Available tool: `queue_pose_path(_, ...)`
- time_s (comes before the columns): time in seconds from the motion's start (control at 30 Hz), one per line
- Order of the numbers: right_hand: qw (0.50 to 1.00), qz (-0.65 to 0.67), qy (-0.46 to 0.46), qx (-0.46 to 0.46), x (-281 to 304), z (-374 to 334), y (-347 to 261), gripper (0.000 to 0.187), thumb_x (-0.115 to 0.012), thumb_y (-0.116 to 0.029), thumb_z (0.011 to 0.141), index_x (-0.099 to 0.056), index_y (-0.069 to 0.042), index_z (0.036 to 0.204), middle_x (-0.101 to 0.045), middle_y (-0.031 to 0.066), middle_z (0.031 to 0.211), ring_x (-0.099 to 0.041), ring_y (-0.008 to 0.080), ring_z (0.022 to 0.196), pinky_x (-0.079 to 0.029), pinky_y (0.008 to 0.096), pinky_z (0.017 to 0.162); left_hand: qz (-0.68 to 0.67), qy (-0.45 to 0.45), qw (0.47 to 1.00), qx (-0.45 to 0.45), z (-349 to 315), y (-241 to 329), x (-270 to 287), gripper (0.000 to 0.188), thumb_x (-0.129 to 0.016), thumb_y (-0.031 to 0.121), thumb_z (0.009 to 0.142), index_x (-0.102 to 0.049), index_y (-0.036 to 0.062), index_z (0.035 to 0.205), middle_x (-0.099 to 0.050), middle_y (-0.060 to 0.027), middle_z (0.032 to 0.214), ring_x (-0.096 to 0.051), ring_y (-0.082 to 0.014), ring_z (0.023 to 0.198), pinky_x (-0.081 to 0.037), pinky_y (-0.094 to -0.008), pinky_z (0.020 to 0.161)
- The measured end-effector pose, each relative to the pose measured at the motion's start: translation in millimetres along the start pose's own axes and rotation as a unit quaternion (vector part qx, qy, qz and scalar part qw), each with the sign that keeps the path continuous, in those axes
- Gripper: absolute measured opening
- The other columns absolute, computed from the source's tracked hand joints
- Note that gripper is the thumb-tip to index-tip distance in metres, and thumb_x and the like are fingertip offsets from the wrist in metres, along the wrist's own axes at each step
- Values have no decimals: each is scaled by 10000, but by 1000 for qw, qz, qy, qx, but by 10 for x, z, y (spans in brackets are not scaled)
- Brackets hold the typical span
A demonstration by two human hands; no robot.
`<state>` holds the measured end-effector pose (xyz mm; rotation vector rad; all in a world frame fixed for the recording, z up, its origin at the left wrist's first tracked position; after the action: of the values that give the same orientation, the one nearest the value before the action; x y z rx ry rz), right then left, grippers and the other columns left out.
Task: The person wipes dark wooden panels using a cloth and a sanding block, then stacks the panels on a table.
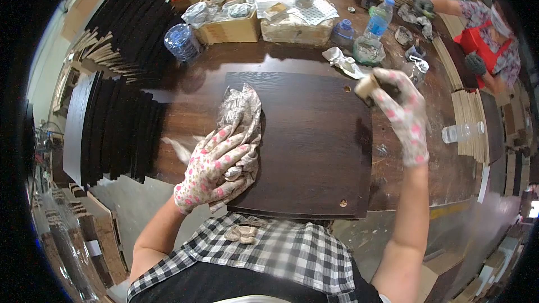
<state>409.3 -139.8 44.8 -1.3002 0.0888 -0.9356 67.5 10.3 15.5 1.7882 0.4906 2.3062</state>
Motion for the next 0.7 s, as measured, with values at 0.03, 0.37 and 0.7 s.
queue_pose_path(0.03, 990, -126, -8, 54, -47, 200, -42, 321, -734, -165, 898, -683, -52, 1195, -702, 85, 1144, -664, 212, 1087, -506, 334, 991, 5, 11, 1000, 9, -33, 33, -16, 617, -747, 349, 810, -587, 169, 1378, -556, -145, 1416, -486, -389, 1328, -359, -529, 1115)
queue_pose_path(0.37, 974, -69, -192, 102, -1266, 878, -103, 258, -733, -141, 883, -685, -12, 1101, -698, 93, 1056, -669, 220, 1016, -521, 339, 900, -67, 69, 995, 40, -163, -39, 11, 506, -744, 335, 827, -640, 158, 1290, -590, -94, 1384, -479, -342, 1360, -350, -519, 1131)
queue_pose_path(0.7, 927, -20, -291, 234, -2604, 1280, -676, 370, -752, -219, 848, -681, -21, 1153, -706, 151, 1100, -670, 268, 1067, -510, 368, 941, -88, 79, 992, 42, -141, -51, 54, 470, -759, 325, 809, -675, 153, 1238, -605, -80, 1372, -494, -338, 1344, -364, -524, 1119)
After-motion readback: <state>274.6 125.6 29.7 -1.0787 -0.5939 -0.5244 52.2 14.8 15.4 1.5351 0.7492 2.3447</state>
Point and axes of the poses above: each hand's wrist, its own z-axis towards the middle knuckle, its own x-axis out of the back of the hand, y = z × x, the point moved 7 cm from there along z, towards the middle knuckle
